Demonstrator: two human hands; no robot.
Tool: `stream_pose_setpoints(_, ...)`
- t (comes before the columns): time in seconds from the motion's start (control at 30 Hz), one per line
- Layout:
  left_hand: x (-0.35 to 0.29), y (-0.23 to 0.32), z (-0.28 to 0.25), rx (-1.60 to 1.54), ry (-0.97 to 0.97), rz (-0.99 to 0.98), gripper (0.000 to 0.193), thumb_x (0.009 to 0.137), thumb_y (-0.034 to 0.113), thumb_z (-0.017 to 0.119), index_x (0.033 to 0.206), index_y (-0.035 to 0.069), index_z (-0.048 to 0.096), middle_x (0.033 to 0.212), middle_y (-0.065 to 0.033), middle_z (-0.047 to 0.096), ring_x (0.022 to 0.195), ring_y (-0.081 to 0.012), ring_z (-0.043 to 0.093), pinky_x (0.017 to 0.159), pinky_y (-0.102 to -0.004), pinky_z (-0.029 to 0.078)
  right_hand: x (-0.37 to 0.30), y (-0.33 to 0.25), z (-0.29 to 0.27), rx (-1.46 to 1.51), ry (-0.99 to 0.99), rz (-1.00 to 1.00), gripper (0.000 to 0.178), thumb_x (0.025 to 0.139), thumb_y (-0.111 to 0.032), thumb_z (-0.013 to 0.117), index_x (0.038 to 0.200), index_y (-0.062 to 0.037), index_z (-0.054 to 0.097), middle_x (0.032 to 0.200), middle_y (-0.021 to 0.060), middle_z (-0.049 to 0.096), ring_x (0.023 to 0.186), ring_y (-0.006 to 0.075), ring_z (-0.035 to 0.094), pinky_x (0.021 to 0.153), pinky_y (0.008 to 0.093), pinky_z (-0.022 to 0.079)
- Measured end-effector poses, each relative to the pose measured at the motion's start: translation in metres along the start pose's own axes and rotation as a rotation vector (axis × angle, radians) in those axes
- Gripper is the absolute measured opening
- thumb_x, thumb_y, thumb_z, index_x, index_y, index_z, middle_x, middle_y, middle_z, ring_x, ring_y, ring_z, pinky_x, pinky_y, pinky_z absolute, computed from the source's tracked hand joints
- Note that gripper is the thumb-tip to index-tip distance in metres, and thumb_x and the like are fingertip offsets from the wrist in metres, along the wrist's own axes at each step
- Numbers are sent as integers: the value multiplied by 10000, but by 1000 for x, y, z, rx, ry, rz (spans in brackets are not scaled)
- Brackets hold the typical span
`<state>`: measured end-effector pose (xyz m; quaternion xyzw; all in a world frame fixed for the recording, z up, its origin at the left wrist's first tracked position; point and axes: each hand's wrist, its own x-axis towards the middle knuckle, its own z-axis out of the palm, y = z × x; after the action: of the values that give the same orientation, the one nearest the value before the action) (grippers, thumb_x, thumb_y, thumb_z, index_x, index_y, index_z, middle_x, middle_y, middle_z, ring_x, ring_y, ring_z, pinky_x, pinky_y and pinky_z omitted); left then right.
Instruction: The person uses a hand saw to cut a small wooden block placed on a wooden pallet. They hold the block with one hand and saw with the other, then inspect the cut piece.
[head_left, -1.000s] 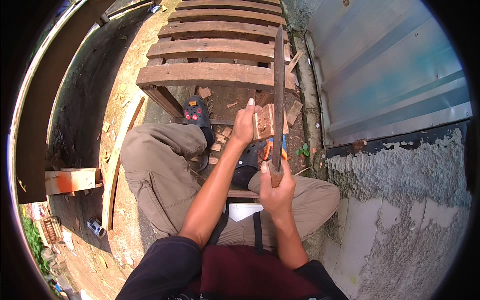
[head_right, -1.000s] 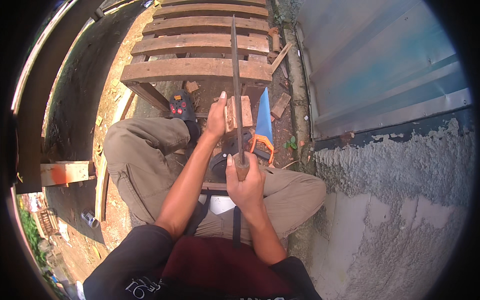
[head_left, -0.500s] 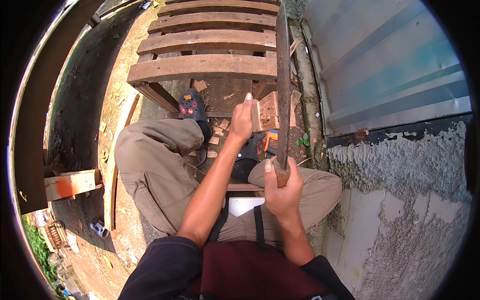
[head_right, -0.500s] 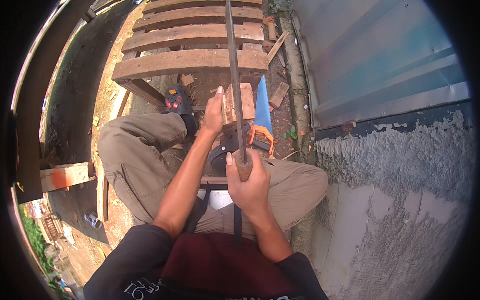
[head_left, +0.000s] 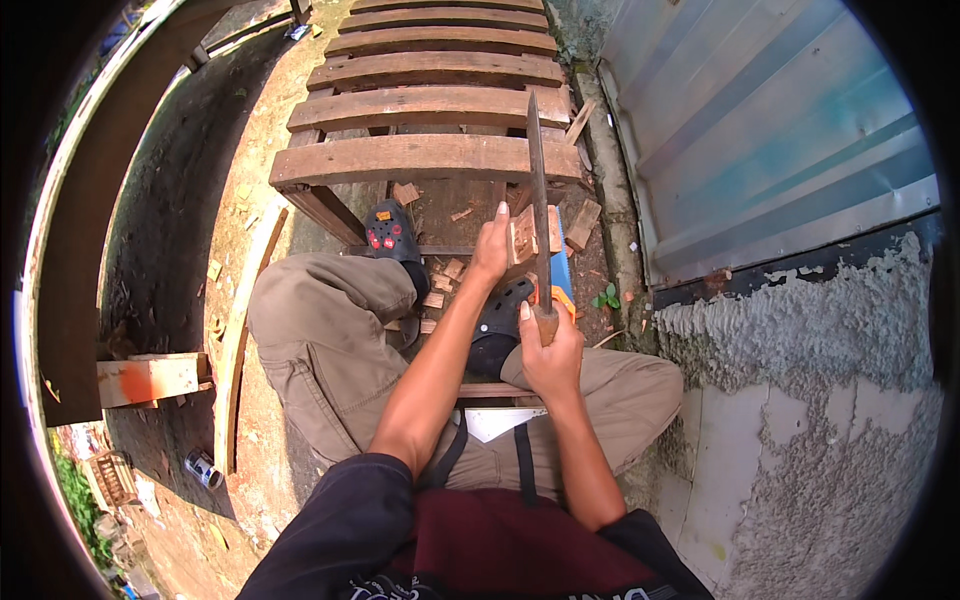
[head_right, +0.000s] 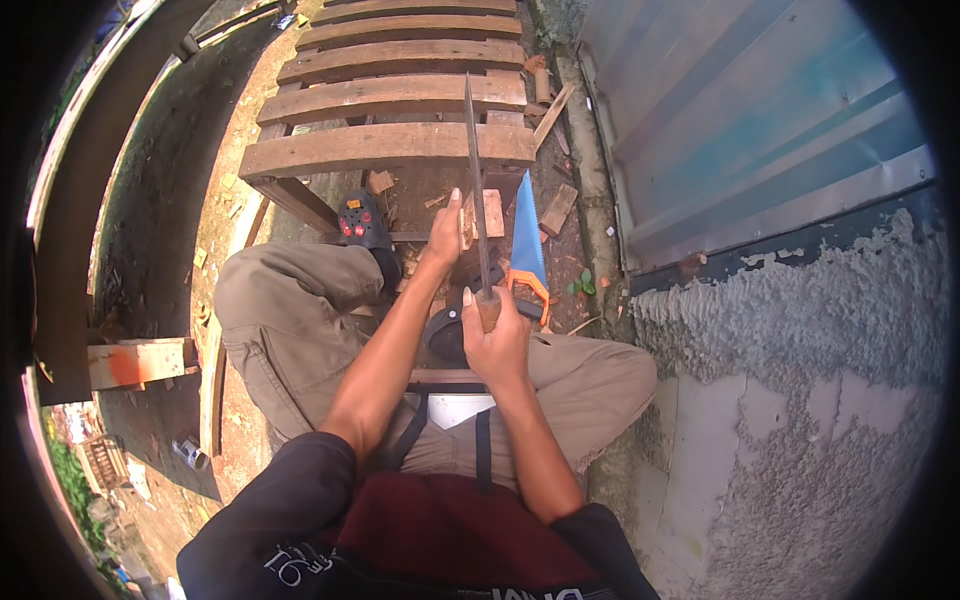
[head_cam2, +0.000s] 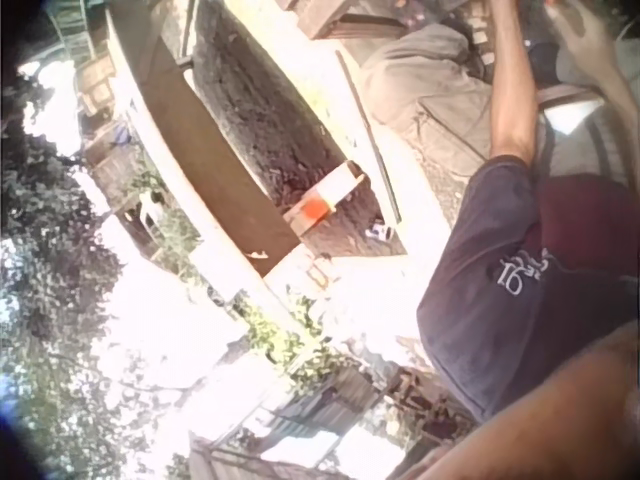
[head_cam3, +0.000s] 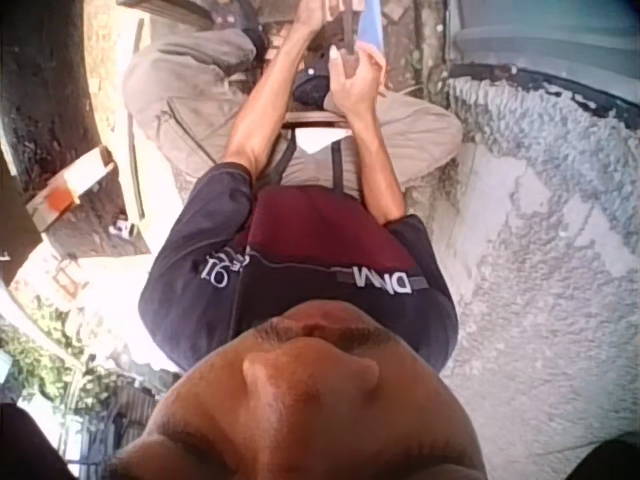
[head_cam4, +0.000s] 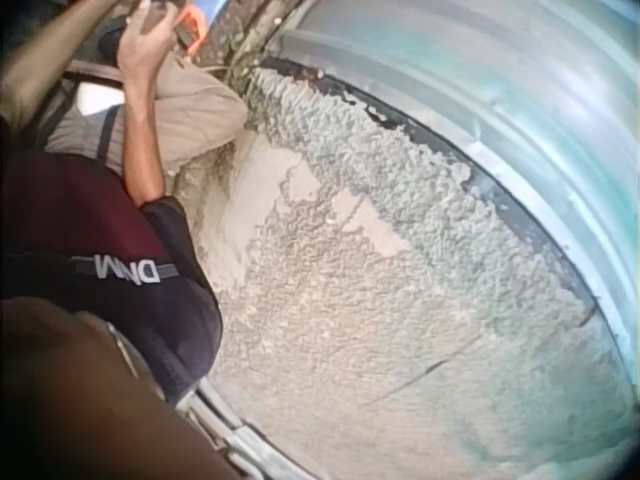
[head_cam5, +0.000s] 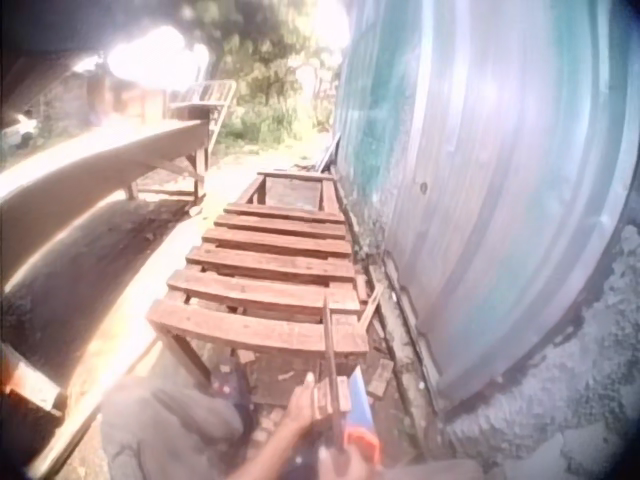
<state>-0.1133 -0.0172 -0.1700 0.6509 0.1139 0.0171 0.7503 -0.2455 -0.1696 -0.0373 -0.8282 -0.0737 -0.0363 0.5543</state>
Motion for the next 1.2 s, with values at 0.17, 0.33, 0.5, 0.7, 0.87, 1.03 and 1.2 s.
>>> stream_pose_setpoints(0.17, -42, 80, 22, 11, 55, 181, 750, 1103, 522, 288, 909, -61, 718, 773, -114, 692, 752, -209, 600, 788, -380, 473, -16, -45, -30, 55, -51, 77, 239, 958, -158, 705, 1028, 53, 618, 730, 153, 697, 636, 258, 709, 592, 375, 523)
stream_pose_setpoints(0.33, -7, 11, -18, 135, 157, 138, 763, 1120, 497, 152, 1237, -47, 674, 1206, -212, 709, 1194, -273, 635, 1093, -371, 420, -3, 25, 8, 19, 25, 32, 244, 975, -170, 666, 1021, 63, 611, 760, 183, 705, 695, 263, 722, 633, 384, 534)
stream_pose_setpoints(0.5, -9, -3, 11, -57, -43, 69, 832, 1104, 563, 175, 1117, -74, 709, 1091, -172, 739, 1062, -264, 664, 1039, -366, 441, 0, 41, -1, 107, -21, 54, 170, 1008, -165, 641, 1051, 0, 624, 724, 20, 602, 601, 101, 560, 561, 301, 468)
stream_pose_setpoints(0.7, 1, -27, 11, 14, 30, -19, 797, 1077, 598, 306, 980, -72, 728, 942, -175, 735, 910, -267, 648, 927, -393, 461, -7, 26, -5, 599, -251, 396, 210, 1040, -237, 620, 970, -52, 551, 634, -13, 488, 466, 93, 464, 440, 288, 403)
stream_pose_setpoints(0.87, 3, -24, 11, -41, -33, -72, 746, 1087, 558, 339, 992, -72, 727, 940, -163, 731, 909, -243, 644, 923, -380, 465, -9, 15, -21, 818, -303, 515, 286, 1046, -272, 619, 906, -39, 529, 617, 7, 464, 462, 95, 453, 442, 273, 400)
stream_pose_setpoints(1.03, 6, -18, -2, -123, 35, 0, 682, 1095, 518, 368, 1049, -54, 738, 974, -119, 735, 908, -189, 646, 904, -336, 476, -21, 6, -30, 800, -150, 326, 308, 1061, -298, 583, 907, -41, 510, 625, 22, 457, 466, 118, 455, 435, 285, 401)
stream_pose_setpoints(1.2, 6, -12, -22, -434, 107, -21, 505, 1096, 437, 420, 1260, 44, 691, 1153, -77, 718, 943, -156, 668, 893, -300, 508, -23, -3, -25, 731, -24, 287, 261, 1036, -212, 637, 867, -52, 519, 629, -12, 471, 477, 69, 450, 440, 251, 386)
